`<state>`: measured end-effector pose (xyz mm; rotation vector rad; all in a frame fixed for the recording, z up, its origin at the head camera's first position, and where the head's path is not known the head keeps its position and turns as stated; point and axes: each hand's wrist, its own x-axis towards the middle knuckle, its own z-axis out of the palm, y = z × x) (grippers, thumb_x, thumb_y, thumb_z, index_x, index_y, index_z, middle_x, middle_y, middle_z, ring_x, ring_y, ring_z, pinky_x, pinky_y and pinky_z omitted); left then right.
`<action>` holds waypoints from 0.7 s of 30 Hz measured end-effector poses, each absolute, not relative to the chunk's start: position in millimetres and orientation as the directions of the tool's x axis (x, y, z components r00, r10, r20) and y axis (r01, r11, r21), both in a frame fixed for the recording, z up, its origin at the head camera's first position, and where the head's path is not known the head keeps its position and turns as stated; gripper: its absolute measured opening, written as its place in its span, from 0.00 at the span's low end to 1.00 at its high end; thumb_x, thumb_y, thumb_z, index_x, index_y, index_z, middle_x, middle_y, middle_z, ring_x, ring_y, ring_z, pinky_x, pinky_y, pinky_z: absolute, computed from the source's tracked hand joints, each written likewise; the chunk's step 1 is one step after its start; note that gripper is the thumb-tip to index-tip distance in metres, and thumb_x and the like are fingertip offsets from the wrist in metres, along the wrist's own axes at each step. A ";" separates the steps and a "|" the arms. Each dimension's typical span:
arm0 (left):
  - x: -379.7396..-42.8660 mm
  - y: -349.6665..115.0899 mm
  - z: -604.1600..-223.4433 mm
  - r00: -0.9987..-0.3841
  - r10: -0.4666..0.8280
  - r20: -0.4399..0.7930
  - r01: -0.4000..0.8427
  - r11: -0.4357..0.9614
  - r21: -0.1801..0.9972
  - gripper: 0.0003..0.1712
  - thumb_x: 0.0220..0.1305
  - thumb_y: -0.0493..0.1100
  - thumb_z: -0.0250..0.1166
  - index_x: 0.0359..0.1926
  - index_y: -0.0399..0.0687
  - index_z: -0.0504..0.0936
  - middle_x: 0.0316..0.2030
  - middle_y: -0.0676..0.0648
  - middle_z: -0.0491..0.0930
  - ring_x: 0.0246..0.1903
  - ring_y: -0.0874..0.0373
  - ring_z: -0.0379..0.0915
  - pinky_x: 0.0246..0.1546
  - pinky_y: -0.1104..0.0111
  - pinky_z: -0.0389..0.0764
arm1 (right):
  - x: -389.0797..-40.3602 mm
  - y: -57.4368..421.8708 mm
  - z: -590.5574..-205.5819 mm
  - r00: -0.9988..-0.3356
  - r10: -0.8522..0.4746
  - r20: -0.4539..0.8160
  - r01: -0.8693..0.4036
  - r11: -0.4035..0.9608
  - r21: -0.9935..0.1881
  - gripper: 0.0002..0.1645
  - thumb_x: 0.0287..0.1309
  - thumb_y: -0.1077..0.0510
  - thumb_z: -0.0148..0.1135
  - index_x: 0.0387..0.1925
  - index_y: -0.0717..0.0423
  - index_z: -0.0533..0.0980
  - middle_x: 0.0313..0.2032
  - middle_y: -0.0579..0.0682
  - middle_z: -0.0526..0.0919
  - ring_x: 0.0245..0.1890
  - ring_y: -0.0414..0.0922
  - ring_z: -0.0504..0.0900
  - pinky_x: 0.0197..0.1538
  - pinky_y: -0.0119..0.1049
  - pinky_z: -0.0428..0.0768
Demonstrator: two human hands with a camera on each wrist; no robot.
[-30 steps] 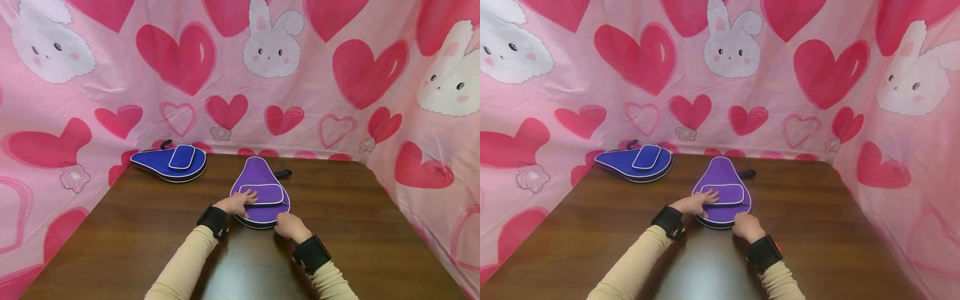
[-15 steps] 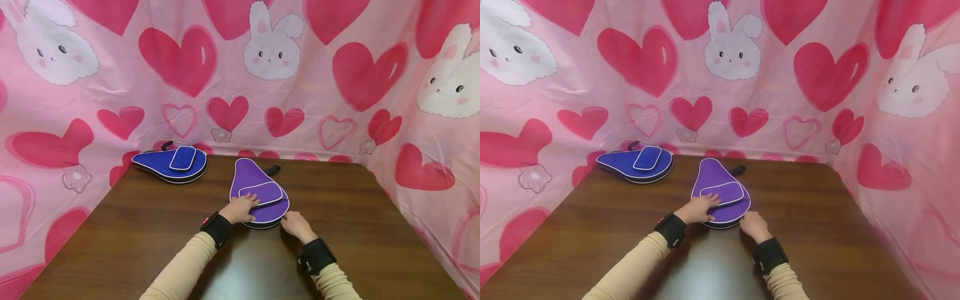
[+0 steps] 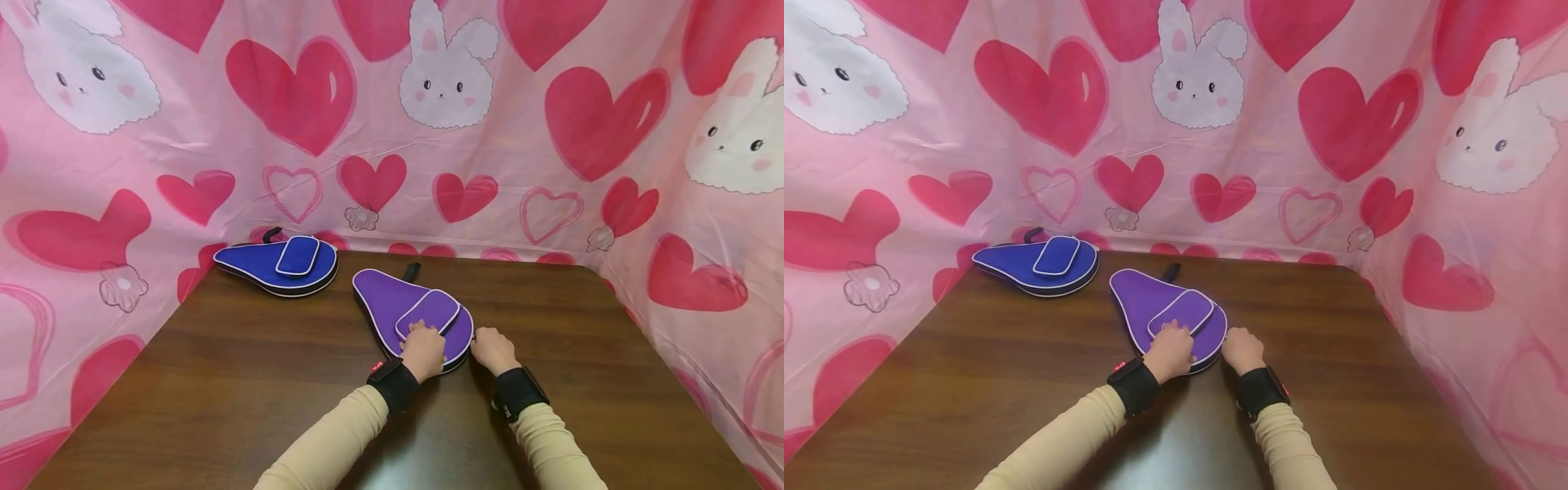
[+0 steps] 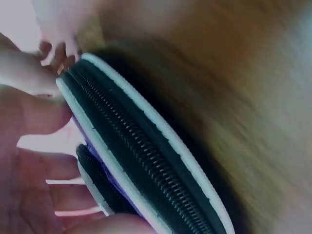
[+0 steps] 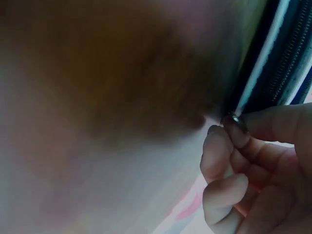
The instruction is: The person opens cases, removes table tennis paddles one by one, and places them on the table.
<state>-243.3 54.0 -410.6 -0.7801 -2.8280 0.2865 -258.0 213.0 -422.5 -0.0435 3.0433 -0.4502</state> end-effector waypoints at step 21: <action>-242.5 62.6 -408.8 -0.887 0.449 0.109 0.421 0.882 -0.209 0.23 0.58 0.60 0.67 0.42 0.47 0.89 0.45 0.45 0.83 0.48 0.44 0.76 0.41 0.60 0.80 | -220.5 191.2 -409.3 -0.968 -0.250 -0.015 -0.242 0.951 -0.191 0.14 0.52 0.65 0.64 0.17 0.59 0.71 0.19 0.53 0.75 0.20 0.50 0.76 0.25 0.48 0.76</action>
